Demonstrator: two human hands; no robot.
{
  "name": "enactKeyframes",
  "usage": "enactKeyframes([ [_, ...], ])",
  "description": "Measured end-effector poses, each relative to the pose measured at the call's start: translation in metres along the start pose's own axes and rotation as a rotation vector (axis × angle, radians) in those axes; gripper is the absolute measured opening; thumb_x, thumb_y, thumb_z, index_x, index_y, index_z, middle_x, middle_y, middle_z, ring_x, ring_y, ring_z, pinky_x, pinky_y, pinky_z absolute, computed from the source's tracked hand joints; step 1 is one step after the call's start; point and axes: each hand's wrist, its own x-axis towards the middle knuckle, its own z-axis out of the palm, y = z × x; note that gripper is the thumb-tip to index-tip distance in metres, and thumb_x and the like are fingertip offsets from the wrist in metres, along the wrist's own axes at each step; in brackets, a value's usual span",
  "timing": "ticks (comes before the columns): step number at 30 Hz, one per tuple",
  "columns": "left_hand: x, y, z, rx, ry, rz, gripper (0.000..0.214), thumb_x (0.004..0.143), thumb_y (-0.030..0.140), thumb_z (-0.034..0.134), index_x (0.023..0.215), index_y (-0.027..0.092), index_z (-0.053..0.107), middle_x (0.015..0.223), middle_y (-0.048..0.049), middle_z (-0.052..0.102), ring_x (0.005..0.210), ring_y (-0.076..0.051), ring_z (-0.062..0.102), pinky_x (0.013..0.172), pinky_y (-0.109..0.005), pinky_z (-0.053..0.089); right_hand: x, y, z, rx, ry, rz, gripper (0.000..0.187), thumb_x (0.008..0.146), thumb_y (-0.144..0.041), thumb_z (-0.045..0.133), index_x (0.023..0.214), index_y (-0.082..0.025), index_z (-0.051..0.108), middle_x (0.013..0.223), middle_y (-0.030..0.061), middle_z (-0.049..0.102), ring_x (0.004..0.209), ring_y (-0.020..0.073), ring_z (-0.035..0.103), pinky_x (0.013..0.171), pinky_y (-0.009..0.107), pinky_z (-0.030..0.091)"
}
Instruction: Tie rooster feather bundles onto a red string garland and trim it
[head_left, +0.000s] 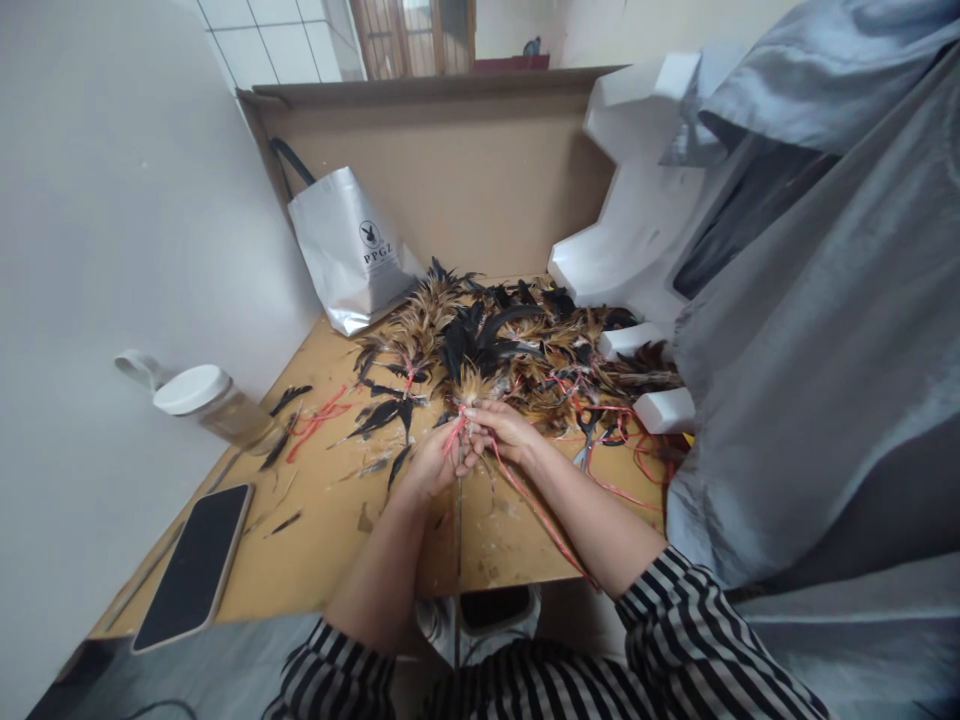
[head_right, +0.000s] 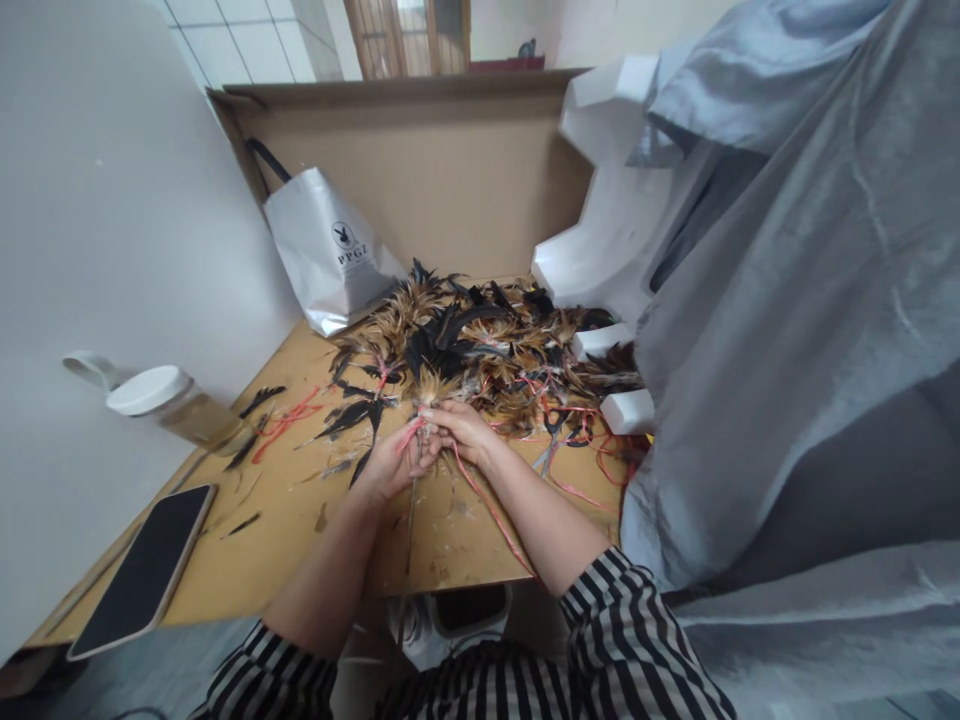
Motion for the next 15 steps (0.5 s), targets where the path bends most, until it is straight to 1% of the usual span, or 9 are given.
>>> enactKeyframes([
  [2, 0.0012, 0.0002, -0.0013, -0.013, 0.008, -0.014, 0.045, 0.082, 0.053, 0.043, 0.076, 0.011, 0.055, 0.061, -0.0051, 0.058, 0.041, -0.008, 0.048, 0.032, -0.017, 0.027, -0.0007, -0.0013, 0.0005, -0.01, -0.006, -0.003, 0.037, 0.059, -0.037, 0.078, 0.063, -0.014, 0.049, 0.045, -0.0054, 0.051, 0.032, 0.0041, 0.046, 0.029, 0.012, 0.017],
  [4, 0.0015, -0.0008, -0.0035, -0.01, 0.008, 0.0, 0.053, 0.08, 0.06, 0.04, 0.076, 0.01, 0.056, 0.063, -0.0061, 0.059, 0.043, -0.009, 0.049, 0.034, -0.018, 0.03, -0.0018, -0.0026, 0.0019, -0.036, 0.0, -0.001, 0.036, 0.059, -0.038, 0.077, 0.066, -0.014, 0.051, 0.046, -0.0041, 0.053, 0.033, 0.004, 0.046, 0.029, 0.013, 0.013],
  [6, 0.0005, -0.0025, -0.0054, 0.02, 0.009, 0.027, 0.048, 0.08, 0.058, 0.046, 0.078, 0.011, 0.055, 0.064, -0.005, 0.058, 0.043, -0.008, 0.049, 0.035, -0.017, 0.031, -0.0026, -0.0031, 0.0033, -0.057, 0.027, 0.003, 0.037, 0.058, -0.038, 0.077, 0.066, -0.014, 0.051, 0.046, -0.0041, 0.053, 0.032, 0.0034, 0.044, 0.03, 0.014, 0.012],
  [9, -0.0023, -0.0044, -0.0058, 0.075, 0.006, 0.062, 0.031, 0.08, 0.044, 0.056, 0.08, 0.013, 0.052, 0.061, -0.0005, 0.055, 0.041, -0.005, 0.044, 0.034, -0.015, 0.027, -0.0026, -0.0015, 0.0043, -0.048, 0.068, 0.006, 0.038, 0.058, -0.038, 0.078, 0.064, -0.015, 0.049, 0.043, -0.0077, 0.047, 0.029, 0.0004, 0.033, 0.031, 0.015, 0.009],
  [12, -0.0047, -0.0034, -0.0036, 0.084, -0.015, 0.076, 0.028, 0.081, 0.042, 0.055, 0.08, 0.015, 0.048, 0.056, 0.0036, 0.048, 0.036, -0.003, 0.034, 0.032, -0.014, 0.02, -0.0018, 0.0013, 0.0037, -0.013, 0.061, -0.009, 0.036, 0.061, -0.038, 0.076, 0.065, -0.015, 0.048, 0.046, -0.0094, 0.042, 0.031, -0.0012, 0.022, 0.032, 0.015, 0.007],
  [15, -0.0059, -0.0006, -0.0015, 0.089, -0.015, 0.09, 0.029, 0.082, 0.044, 0.053, 0.078, 0.017, 0.045, 0.054, 0.0057, 0.042, 0.035, -0.003, 0.028, 0.032, -0.014, 0.016, -0.0021, 0.0018, 0.0026, 0.031, 0.023, -0.016, 0.035, 0.065, -0.039, 0.073, 0.066, -0.015, 0.048, 0.048, -0.0097, 0.039, 0.034, -0.0009, 0.019, 0.033, 0.016, 0.006],
])
